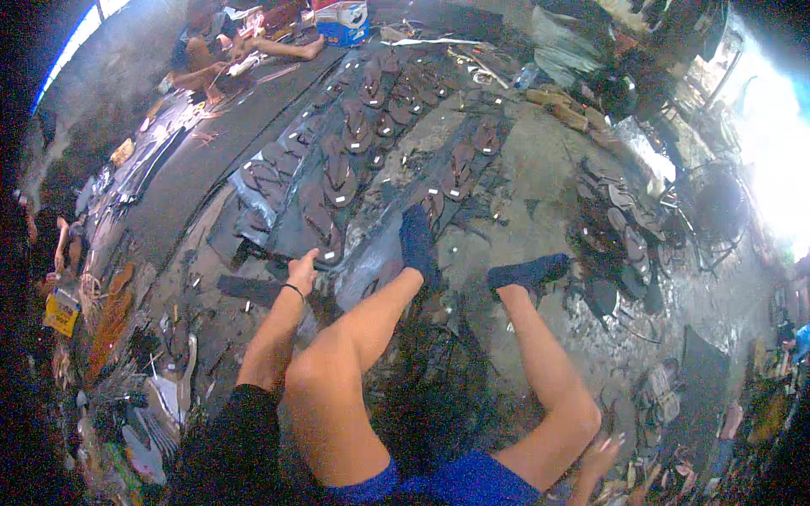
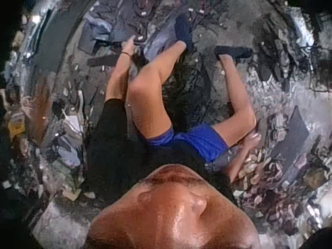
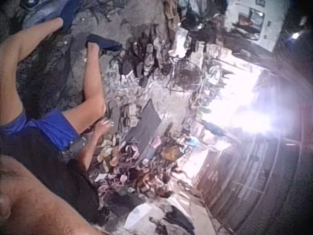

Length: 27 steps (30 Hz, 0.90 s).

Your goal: The person sits on the floor and uses a knife to trim the edges of brown sandals. They repeatedly pick up sandals, cut along the edges, and place them back down.

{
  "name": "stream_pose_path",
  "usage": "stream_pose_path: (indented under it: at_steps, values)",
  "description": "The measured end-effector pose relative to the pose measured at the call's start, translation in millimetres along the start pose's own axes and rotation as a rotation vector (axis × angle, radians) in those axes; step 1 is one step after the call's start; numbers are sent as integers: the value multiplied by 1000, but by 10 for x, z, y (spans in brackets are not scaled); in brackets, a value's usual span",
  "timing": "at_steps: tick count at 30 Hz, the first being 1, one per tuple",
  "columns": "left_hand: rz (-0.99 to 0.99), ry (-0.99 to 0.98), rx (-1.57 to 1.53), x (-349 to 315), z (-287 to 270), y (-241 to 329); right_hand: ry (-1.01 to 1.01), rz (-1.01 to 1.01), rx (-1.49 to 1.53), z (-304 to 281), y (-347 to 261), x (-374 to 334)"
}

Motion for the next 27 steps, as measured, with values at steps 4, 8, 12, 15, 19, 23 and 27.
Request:
stream_pose_path:
  at_steps: [4, 8, 12, 15, 19, 23, 27]
  values:
    - [-34, 221, -255, -46, 736, -211, -364, 509, 64, 346, 234, -1245]
    - [26, 106, -283, -19, 586, 110, -535, 525, 106, 698, -392, -1485]
    - [192, 14, -232, -110, 415, 450, -594, 498, 126, 899, -676, -1499]
    - [300, -117, -259, -199, 348, 773, -599, 485, 143, 905, -752, -1461]
    - [378, -222, -521, -268, 11, 1507, -629, 462, 162, 934, -779, -1533]
    - [320, -348, -522, -880, -65, 1902, -621, 472, 167, 864, -677, -1570]
    - [242, -441, -289, -1622, -797, 1354, -619, 467, 170, 843, -677, -1586]
Point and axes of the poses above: each hand's wrist, its own x-axis towards the middle knuckle, its own z-axis out of the palm, y = z × x, the point moved 8 cm from there along x, towards the middle knuckle, and after that the axes turned 14 degrees about z, right-handed, at the moved point
